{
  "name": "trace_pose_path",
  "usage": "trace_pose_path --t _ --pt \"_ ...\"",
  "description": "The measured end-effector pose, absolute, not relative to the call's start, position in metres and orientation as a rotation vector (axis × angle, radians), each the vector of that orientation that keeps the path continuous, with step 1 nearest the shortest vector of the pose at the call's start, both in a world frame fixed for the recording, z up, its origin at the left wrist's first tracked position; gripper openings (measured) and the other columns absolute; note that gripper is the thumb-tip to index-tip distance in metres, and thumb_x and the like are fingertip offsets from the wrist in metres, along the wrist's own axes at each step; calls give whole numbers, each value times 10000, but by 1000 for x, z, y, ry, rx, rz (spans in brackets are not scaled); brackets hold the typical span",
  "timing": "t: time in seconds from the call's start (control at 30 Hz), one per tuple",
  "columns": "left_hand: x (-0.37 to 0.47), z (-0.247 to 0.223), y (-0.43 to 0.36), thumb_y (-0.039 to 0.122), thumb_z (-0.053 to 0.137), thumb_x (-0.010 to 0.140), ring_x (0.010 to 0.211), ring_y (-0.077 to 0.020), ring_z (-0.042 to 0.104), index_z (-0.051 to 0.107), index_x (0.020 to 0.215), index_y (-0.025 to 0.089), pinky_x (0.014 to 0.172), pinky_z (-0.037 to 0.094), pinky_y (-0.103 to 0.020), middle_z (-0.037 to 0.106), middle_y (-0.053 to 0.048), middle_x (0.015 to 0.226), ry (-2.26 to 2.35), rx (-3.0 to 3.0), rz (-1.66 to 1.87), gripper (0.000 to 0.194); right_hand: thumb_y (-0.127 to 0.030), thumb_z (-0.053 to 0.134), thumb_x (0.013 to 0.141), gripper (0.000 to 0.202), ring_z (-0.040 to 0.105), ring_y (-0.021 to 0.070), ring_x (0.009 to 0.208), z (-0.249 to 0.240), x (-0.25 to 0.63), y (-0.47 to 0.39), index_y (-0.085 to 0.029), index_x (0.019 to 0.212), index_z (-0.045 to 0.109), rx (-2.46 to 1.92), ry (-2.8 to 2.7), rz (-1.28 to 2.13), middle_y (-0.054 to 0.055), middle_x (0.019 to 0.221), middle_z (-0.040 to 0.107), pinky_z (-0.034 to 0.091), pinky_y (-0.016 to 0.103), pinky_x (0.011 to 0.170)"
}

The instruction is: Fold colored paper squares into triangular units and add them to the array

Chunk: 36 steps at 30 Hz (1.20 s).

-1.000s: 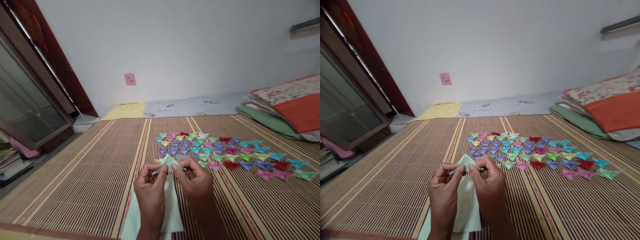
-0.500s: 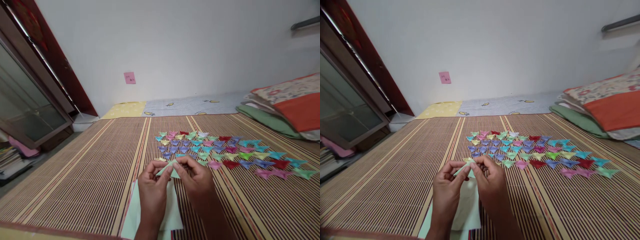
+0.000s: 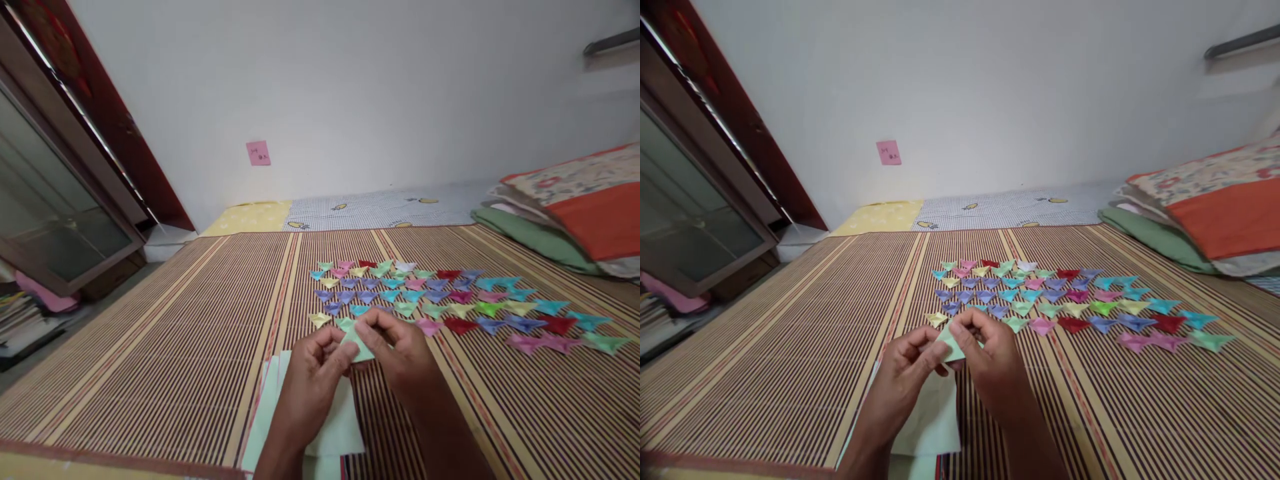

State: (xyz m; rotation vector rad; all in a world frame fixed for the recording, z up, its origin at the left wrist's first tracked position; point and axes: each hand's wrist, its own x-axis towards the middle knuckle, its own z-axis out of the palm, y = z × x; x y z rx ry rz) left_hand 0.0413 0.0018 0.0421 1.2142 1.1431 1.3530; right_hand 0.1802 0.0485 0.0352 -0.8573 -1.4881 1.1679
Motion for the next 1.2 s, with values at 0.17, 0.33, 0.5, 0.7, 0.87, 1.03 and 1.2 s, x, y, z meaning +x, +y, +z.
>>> trace_pose_path --t 0.17,0.33,0.5,0.7,0.87,1.03,1.2 --pt "34 38 3 379 822 792 630 -132 482 671 658 161 614 379 -236 570 14 634 1238 1206 1381 296 -319 673 882 170 582 151 683 37 179 49 -193 769 693 -801 -1546 1212 -18 693 647 458 276 673" --pt "31 34 4 363 839 774 653 -131 538 675 699 156 639 424 -230 629 6 677 1187 1000 1538 274 -353 756 808 180 550 136 625 32 177 49 -189 798 681 -822 -1450 1366 -29 677 623 431 257 587" --pt "30 33 5 334 838 786 657 -122 559 718 738 149 648 450 -221 657 -2 698 1117 975 1557 225 -347 715 827 187 567 138 623 37 171 44 -191 737 664 -755 -1394 1405 -23 647 629 447 267 602" --pt "28 34 7 327 834 775 661 -128 549 725 753 143 646 451 -229 651 -13 717 1045 954 1526 216 -384 669 882 318 444 124 572 35 191 52 -202 636 582 -827 -1422 1248 -45 587 491 369 265 557" --pt "24 34 5 350 815 796 663 -138 531 622 665 172 641 421 -235 608 5 677 1219 1026 1592 293 -410 681 876 255 590 177 674 32 211 62 -204 727 684 -980 -1330 981 2 672 629 474 315 669" --pt "34 36 1 354 737 865 669 -149 476 585 674 186 639 393 -253 541 16 671 1312 1250 1519 296 -324 720 858 172 686 230 919 44 190 47 -235 998 766 -899 -1590 996 40 955 750 526 377 835" --pt "40 37 0 318 673 900 668 -159 455 570 650 192 637 374 -263 515 17 652 1422 1450 1413 298 -257 649 891 115 663 199 793 53 178 38 -215 819 727 -880 -1747 811 11 807 696 492 337 731"
